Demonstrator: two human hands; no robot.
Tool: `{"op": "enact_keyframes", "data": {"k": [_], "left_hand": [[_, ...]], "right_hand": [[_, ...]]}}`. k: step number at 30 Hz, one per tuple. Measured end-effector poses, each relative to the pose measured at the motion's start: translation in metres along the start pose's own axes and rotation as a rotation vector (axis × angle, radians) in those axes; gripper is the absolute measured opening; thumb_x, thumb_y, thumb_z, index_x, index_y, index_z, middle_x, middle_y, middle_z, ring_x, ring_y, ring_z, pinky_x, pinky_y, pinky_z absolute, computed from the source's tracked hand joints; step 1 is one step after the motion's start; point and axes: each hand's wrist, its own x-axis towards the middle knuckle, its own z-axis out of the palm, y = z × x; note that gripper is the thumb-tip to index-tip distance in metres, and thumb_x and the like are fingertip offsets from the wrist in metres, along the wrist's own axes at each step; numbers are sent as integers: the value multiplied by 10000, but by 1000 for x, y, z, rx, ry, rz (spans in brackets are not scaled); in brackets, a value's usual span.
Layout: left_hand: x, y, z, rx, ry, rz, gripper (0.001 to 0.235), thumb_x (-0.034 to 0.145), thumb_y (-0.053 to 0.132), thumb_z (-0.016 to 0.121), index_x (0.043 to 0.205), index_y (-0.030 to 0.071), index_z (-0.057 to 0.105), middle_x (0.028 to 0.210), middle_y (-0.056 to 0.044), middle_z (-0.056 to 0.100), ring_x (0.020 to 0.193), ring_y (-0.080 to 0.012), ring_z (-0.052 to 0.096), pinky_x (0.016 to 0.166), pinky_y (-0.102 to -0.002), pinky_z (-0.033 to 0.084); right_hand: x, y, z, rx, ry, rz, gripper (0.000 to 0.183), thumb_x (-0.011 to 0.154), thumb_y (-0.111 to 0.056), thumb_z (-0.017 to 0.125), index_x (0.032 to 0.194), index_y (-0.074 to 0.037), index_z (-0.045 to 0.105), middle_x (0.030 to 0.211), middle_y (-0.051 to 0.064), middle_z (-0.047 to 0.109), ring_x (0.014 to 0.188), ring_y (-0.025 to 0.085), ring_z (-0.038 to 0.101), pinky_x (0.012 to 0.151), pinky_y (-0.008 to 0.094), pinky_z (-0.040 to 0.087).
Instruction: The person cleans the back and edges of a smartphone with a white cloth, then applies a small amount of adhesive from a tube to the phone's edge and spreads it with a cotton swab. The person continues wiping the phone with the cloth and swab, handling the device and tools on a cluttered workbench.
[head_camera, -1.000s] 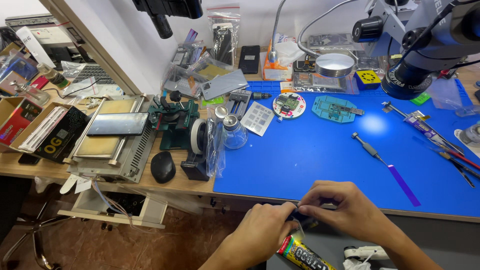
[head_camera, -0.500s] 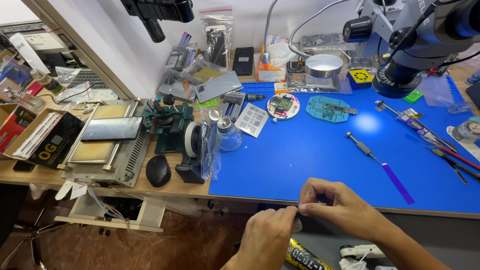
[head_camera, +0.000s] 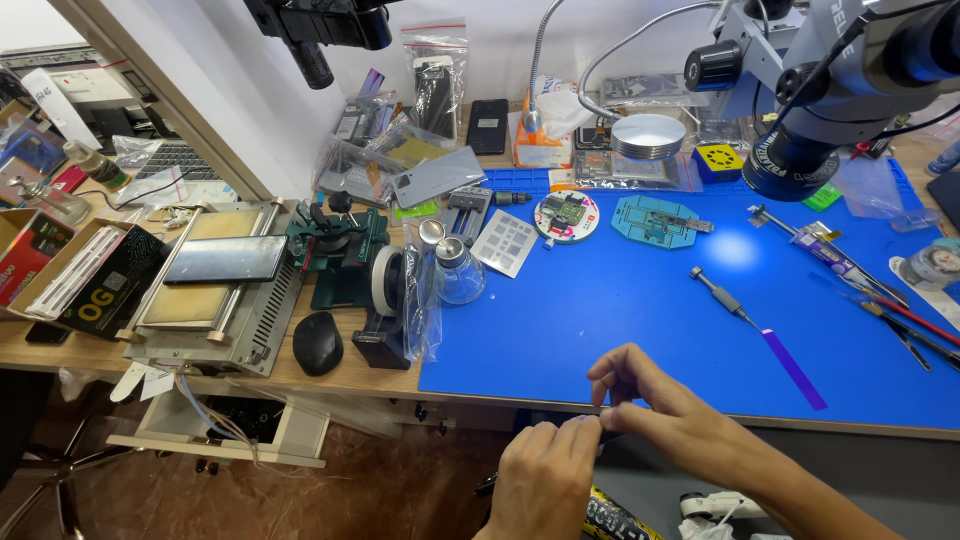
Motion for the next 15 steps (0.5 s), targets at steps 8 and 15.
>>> {"op": "enact_keyframes", "data": {"k": [8, 15], "left_hand": [[-6, -17, -5, -449, -272, -156, 279, 1009, 214, 708, 1239, 68, 648, 800, -127, 694, 680, -395, 663, 581, -520, 482], [15, -16, -31, -609, -282, -203, 243, 1019, 163, 668, 1246, 80, 634, 825, -123, 685, 680, -355, 633, 580, -452, 457]], "right_hand": [[-24, -19, -13, -140, 16, -565, 445, 922, -424, 712, 1254, -137, 785, 1099, 51, 759, 1058, 172, 732, 954, 360, 547], [-15, -5, -5, -264, 139, -665, 165, 852, -299, 846, 859, -138, 809, 897, -3, 758, 920, 169, 627, 954, 353, 520]]}}
